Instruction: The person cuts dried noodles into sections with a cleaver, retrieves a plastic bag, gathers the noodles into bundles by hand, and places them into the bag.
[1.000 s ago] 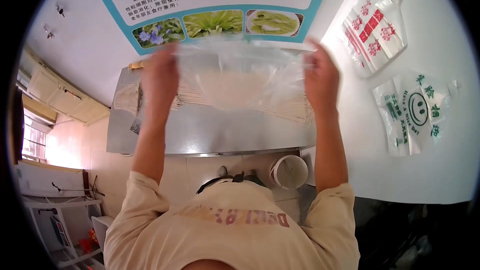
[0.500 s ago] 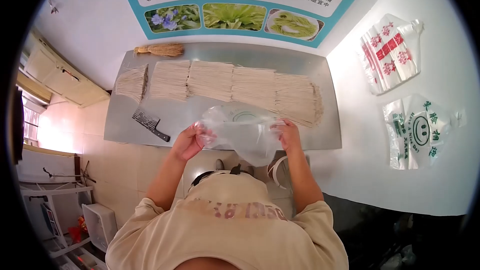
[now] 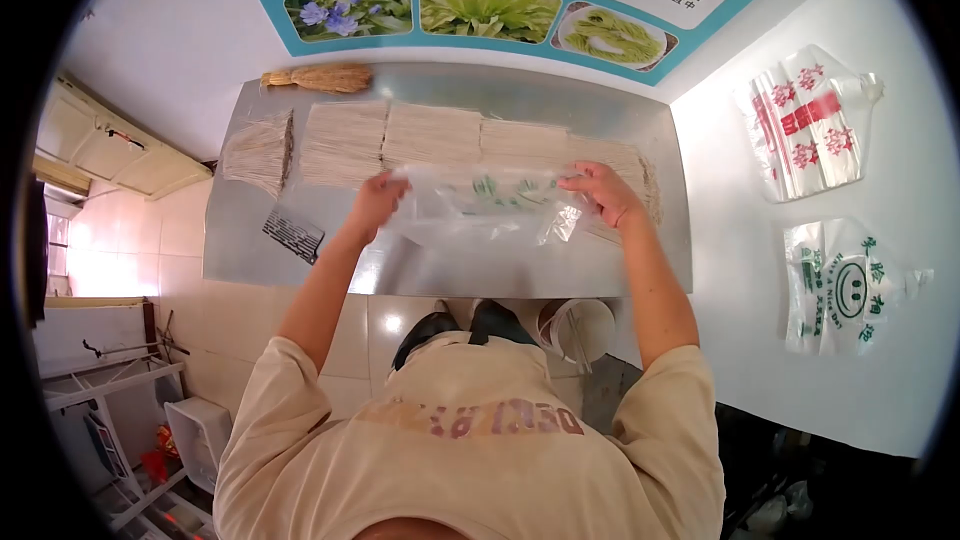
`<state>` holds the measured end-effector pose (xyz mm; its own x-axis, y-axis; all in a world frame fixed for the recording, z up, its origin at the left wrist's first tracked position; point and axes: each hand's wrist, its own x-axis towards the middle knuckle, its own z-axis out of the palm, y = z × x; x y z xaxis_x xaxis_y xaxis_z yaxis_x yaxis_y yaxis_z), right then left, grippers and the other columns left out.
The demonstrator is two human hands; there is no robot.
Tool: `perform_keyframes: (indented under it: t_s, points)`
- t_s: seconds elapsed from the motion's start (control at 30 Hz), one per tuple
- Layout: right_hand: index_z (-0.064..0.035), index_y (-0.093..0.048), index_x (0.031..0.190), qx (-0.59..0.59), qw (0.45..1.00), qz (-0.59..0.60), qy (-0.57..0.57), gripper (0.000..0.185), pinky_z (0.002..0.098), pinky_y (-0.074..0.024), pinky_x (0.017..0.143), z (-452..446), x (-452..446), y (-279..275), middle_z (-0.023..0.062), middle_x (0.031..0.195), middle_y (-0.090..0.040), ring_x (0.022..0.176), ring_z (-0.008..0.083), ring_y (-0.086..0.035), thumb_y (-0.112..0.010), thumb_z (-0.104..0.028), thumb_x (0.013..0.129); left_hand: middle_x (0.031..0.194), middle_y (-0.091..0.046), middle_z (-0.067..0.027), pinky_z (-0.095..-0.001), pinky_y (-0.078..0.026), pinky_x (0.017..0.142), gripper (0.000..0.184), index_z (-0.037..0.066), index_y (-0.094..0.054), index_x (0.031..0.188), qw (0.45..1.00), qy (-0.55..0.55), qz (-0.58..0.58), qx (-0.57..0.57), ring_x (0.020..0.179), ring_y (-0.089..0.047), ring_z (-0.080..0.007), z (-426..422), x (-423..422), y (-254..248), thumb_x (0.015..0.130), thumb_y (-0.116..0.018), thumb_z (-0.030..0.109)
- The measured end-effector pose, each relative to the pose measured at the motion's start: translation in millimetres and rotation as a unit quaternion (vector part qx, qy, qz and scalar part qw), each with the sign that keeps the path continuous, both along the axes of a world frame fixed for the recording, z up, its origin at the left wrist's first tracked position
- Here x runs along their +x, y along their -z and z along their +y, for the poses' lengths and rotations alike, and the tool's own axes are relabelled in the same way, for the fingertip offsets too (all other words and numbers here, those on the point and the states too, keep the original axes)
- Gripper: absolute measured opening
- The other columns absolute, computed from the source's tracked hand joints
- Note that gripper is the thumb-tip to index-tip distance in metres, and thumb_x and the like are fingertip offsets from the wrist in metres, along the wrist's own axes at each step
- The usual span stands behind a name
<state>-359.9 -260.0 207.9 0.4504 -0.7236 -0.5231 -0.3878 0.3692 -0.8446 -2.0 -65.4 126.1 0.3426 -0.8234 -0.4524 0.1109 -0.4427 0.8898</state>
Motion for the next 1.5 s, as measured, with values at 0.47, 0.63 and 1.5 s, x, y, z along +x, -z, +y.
perform_keyframes:
  t_s: [0.47, 0.63, 1.5]
  points:
    - [-0.0039, -0.073, 0.094, -0.406, 0.901, 0.051, 0.143, 0.043, 0.0381, -0.0452, 0.064, -221, 43, 59, 0.0107, 0.067, -0.058, 0.062, 0.0229, -0.055, -0.053, -0.041, 0.102, 0.067, -0.05, 0.0054, -0.0263, -0.028, 0.048, 0.033, 0.012, -0.057, 0.088, 0.991, -0.072, 0.039, -0.107, 0.055, -0.04, -0.0067, -242, -6, -25, 0.097, -0.065, 0.042]
    - [-0.0026, -0.075, 0.102, -0.414, 0.887, 0.015, 0.204, 0.049, 0.0381, -0.0466, 0.066, -256, 50, 79, 0.0133, 0.071, -0.064, 0.067, 0.0259, -0.06, -0.048, -0.043, 0.104, 0.072, -0.056, -0.0013, -0.0296, -0.041, 0.062, 0.05, -0.002, -0.066, 0.091, 0.969, -0.113, -0.186, -0.118, 0.069, -0.044, -0.0104, -307, -17, 0, 0.096, -0.067, 0.048]
    - [-0.0036, -0.061, 0.124, -0.425, 0.879, -0.098, 0.19, 0.033, 0.0316, -0.0461, 0.089, -214, 39, 130, 0.0077, 0.119, -0.06, 0.111, 0.0166, -0.056, -0.068, -0.021, 0.096, 0.139, -0.049, -0.0188, -0.0453, -0.041, 0.107, 0.064, 0.004, -0.043, 0.144, 0.926, -0.129, -0.352, -0.052, 0.129, -0.049, -0.0344, -212, 23, 77, 0.089, -0.073, 0.019]
